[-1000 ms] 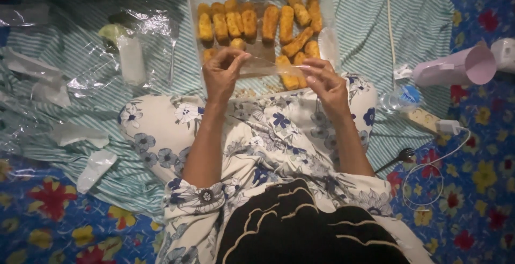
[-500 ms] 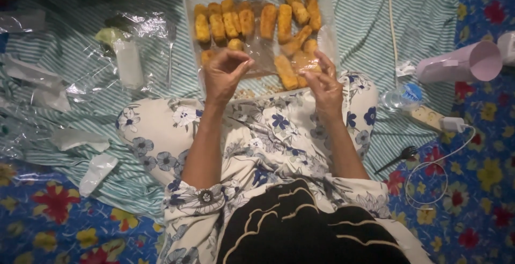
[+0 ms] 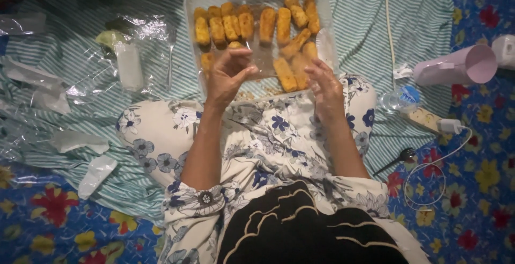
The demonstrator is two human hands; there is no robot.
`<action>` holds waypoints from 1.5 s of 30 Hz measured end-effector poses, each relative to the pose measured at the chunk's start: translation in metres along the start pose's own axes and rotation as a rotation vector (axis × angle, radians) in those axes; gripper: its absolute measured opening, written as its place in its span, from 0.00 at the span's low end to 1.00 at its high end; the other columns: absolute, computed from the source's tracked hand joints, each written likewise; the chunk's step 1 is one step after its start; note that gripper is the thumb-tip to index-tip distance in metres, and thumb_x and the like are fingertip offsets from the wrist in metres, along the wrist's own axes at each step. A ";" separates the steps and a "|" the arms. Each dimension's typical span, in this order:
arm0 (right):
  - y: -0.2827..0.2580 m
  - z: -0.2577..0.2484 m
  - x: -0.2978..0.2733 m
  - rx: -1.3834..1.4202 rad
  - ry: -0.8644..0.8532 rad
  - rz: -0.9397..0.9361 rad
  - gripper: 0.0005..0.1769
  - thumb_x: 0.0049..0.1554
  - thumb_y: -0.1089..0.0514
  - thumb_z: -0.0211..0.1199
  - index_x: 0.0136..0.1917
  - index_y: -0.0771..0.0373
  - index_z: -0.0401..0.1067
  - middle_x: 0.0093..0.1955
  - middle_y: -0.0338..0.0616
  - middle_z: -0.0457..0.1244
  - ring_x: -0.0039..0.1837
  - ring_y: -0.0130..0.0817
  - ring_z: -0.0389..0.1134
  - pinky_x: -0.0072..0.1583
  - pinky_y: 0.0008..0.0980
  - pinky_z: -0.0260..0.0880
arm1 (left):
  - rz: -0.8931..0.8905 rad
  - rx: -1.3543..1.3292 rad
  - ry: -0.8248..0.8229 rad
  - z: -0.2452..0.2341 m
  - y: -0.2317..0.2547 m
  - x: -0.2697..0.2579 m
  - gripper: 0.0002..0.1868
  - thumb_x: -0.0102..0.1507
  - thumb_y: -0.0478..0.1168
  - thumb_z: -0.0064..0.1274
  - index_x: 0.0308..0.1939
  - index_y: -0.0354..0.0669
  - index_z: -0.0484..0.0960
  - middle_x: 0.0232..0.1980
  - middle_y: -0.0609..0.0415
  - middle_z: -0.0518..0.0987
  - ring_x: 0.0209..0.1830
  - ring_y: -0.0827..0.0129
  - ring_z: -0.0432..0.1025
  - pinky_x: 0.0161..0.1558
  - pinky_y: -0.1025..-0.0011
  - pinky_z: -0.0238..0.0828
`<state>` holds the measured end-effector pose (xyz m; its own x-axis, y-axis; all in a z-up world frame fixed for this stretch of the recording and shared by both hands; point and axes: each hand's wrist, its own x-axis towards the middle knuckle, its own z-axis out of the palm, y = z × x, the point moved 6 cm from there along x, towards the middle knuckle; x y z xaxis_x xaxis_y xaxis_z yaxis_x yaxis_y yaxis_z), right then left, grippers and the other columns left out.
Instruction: Wrapping individual fried food items in small plastic sheets for packaging.
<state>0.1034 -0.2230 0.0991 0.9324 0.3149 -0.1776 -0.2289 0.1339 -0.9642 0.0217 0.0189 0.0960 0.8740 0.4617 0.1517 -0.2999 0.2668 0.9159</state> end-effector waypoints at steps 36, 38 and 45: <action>0.013 -0.013 -0.006 0.042 -0.113 0.190 0.21 0.64 0.51 0.58 0.69 0.58 0.68 0.62 0.55 0.68 0.31 0.21 0.65 0.31 0.15 0.53 | -0.058 0.111 -0.045 -0.002 -0.015 -0.007 0.27 0.55 0.29 0.72 0.57 0.44 0.82 0.33 0.51 0.82 0.34 0.71 0.79 0.42 0.71 0.81; 0.014 -0.012 -0.003 0.036 -0.080 0.203 0.18 0.64 0.50 0.58 0.65 0.58 0.72 0.62 0.52 0.69 0.32 0.22 0.65 0.31 0.14 0.54 | -0.083 0.092 -0.043 -0.001 -0.019 -0.006 0.27 0.55 0.29 0.72 0.57 0.44 0.82 0.33 0.51 0.82 0.33 0.70 0.80 0.41 0.72 0.81; 0.026 -0.024 0.004 0.026 -0.020 0.224 0.18 0.64 0.47 0.59 0.64 0.53 0.75 0.65 0.42 0.68 0.37 0.23 0.68 0.32 0.12 0.57 | -0.186 0.042 -0.006 0.000 -0.015 -0.004 0.23 0.58 0.30 0.68 0.57 0.45 0.82 0.34 0.51 0.83 0.33 0.70 0.81 0.39 0.74 0.82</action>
<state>0.1080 -0.2405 0.0689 0.8515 0.3585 -0.3827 -0.4372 0.0824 -0.8956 0.0229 0.0133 0.0818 0.9150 0.4030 -0.0195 -0.1170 0.3113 0.9431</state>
